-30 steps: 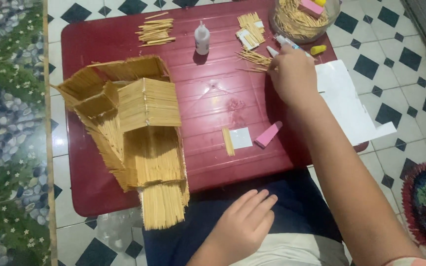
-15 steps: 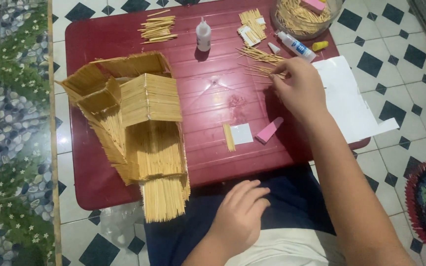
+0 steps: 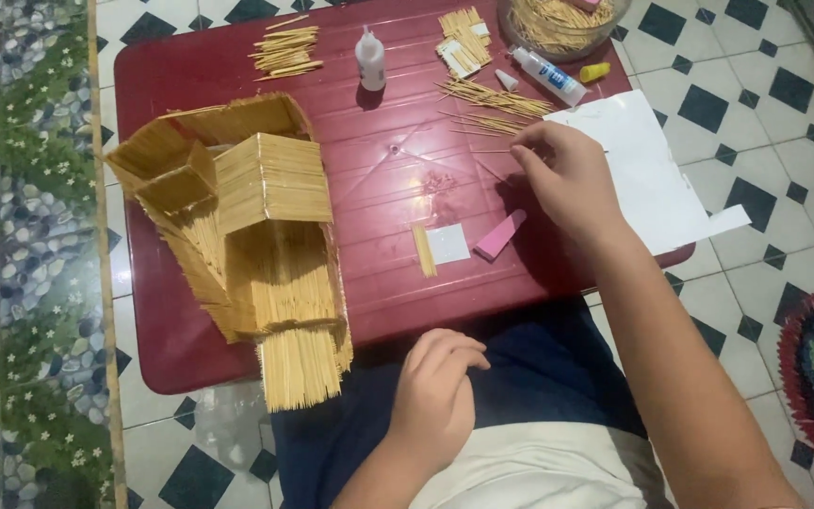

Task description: Assembling a craft model by gluing small wooden sticks onto a template and manipulating foam pieces.

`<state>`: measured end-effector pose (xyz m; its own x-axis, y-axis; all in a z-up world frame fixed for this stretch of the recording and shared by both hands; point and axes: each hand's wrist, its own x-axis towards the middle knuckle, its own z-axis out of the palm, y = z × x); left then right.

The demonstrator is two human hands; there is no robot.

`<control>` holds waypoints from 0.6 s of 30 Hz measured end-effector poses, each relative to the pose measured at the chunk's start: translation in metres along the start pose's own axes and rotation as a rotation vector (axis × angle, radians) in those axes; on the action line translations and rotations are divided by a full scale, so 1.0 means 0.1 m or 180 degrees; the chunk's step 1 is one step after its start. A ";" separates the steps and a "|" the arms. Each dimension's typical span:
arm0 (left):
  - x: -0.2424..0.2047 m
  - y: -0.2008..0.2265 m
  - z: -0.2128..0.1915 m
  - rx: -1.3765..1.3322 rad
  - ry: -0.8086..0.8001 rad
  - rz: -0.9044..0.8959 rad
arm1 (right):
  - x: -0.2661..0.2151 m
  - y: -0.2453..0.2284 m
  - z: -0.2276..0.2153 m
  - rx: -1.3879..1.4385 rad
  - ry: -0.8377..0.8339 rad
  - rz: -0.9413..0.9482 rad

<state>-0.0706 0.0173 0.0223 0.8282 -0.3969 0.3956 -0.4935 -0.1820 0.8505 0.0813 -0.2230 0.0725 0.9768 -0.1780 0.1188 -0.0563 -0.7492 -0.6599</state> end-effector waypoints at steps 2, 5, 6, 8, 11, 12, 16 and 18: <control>0.00 -0.01 0.01 -0.0121 -0.0012 -0.0097 | -0.08 -0.21 -0.08 0.0211 -0.0057 0.0372; 0.01 0.02 -0.03 -0.0344 -0.0122 -0.0342 | -0.24 -0.46 -0.24 0.0962 -0.0378 0.0985; 0.01 0.03 -0.05 -0.0453 -0.0226 -0.0472 | -0.30 -0.53 -0.30 0.1494 -0.0620 0.1228; 0.02 0.03 -0.06 -0.0476 -0.0188 -0.0441 | -0.42 -0.33 -0.27 0.1594 -0.0815 0.1224; 0.02 0.02 -0.04 -0.0569 -0.0178 -0.0822 | -0.71 -0.25 -0.27 0.1739 -0.1371 0.1188; 0.01 0.02 -0.04 -0.0629 -0.0203 -0.1229 | -0.83 -0.26 -0.27 0.1791 -0.1733 0.1141; -0.02 -0.03 0.06 -0.1701 0.0028 -0.1984 | -1.22 -0.32 -0.13 0.1623 -0.1868 0.1049; -0.02 -0.01 0.06 -0.2124 0.0061 -0.2250 | -1.37 -0.40 -0.09 0.1228 -0.1697 0.1028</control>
<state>-0.0737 0.0129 0.0181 0.8828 -0.3762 -0.2814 0.3666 0.1771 0.9134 -0.0523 -0.1749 0.0893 0.8971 0.0563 -0.4382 -0.3778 -0.4163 -0.8270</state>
